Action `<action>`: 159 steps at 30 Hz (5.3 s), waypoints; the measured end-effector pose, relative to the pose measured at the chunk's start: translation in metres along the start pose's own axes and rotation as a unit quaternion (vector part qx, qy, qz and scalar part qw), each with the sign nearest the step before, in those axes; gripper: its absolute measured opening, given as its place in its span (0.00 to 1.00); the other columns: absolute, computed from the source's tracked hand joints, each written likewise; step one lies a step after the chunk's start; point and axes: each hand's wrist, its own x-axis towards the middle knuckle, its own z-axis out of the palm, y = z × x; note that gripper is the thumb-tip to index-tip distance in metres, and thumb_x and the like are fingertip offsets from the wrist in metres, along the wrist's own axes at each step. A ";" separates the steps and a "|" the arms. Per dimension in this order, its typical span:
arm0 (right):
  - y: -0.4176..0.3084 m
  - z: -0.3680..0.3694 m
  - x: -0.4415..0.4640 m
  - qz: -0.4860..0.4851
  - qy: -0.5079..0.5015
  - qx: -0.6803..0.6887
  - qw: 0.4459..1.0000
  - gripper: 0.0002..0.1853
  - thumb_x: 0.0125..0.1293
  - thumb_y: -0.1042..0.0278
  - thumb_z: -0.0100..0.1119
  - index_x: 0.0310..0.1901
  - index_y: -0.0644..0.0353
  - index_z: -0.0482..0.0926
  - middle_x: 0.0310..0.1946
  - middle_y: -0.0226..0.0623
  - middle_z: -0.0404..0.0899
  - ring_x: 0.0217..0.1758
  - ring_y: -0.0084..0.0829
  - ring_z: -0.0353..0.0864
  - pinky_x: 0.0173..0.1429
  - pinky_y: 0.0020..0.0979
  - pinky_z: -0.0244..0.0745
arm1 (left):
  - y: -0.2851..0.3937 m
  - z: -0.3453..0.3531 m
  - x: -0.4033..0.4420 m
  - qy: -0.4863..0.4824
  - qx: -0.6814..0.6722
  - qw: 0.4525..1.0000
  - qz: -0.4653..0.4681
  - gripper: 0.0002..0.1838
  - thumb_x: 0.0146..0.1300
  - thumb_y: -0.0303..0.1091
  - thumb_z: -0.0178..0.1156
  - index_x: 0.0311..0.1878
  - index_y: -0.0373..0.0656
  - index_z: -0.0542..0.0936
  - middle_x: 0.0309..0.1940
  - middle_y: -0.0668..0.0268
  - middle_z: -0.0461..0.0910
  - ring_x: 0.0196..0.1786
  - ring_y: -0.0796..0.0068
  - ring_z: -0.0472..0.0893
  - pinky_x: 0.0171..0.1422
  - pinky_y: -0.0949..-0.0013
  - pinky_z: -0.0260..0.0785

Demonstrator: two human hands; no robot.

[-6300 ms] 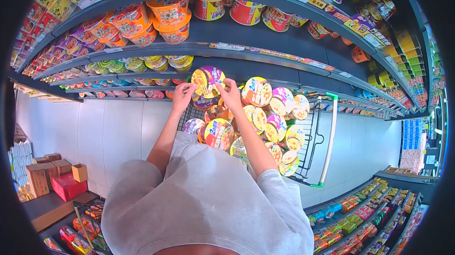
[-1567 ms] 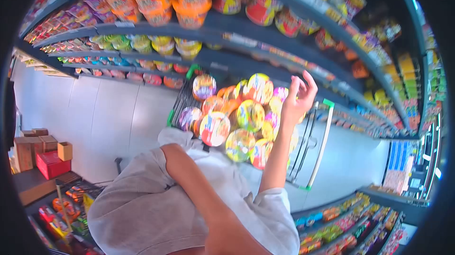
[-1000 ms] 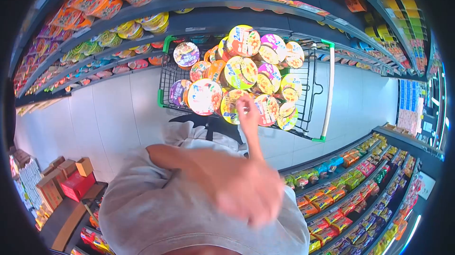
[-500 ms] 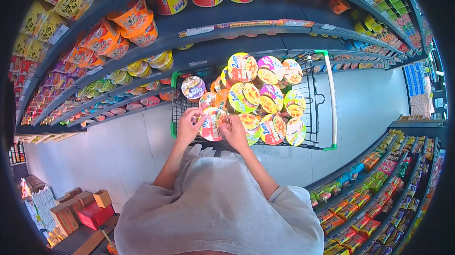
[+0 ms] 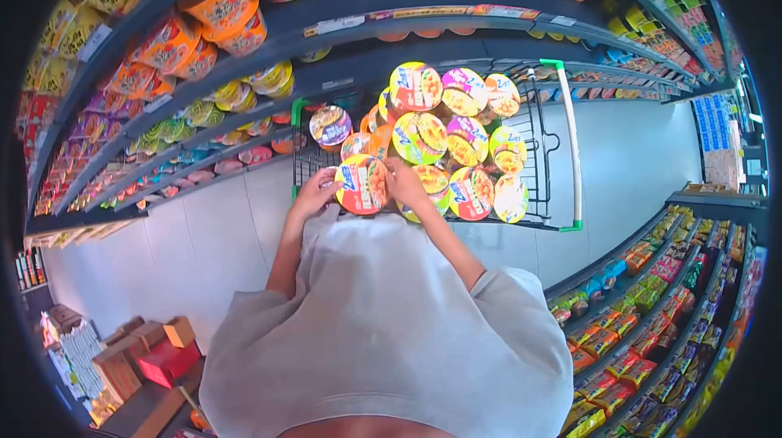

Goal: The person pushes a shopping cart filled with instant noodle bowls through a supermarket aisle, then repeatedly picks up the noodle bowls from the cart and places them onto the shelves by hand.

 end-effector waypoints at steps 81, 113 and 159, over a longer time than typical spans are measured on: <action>-0.254 -0.127 0.289 -0.057 0.003 0.220 0.974 0.40 0.71 0.28 0.39 0.65 0.58 0.70 0.61 0.41 0.74 0.63 0.37 0.73 0.63 0.42 0.70 | 0.244 -0.103 0.216 0.394 0.206 0.853 0.274 0.39 0.57 0.28 0.66 0.71 0.40 0.59 0.59 0.46 0.73 0.60 0.45 0.76 0.63 0.52 0.70; -0.236 -0.086 0.304 -0.162 0.208 0.120 0.957 0.28 0.61 0.52 0.65 0.56 0.66 0.74 0.52 0.49 0.79 0.55 0.46 0.80 0.60 0.39 0.74 | 0.132 -0.049 0.113 0.200 0.189 0.949 0.156 0.23 0.60 0.35 0.69 0.56 0.40 0.74 0.52 0.58 0.77 0.48 0.64 0.81 0.53 0.61 0.75; -0.039 -0.047 -0.087 0.032 0.068 0.005 0.997 0.15 0.63 0.67 0.65 0.48 0.62 0.77 0.41 0.43 0.78 0.46 0.42 0.79 0.51 0.39 0.75 | 0.025 0.079 0.013 -0.140 0.539 0.815 -0.162 0.51 0.43 0.51 0.78 0.67 0.39 0.63 0.69 0.30 0.49 0.63 0.38 0.69 0.64 0.48 0.68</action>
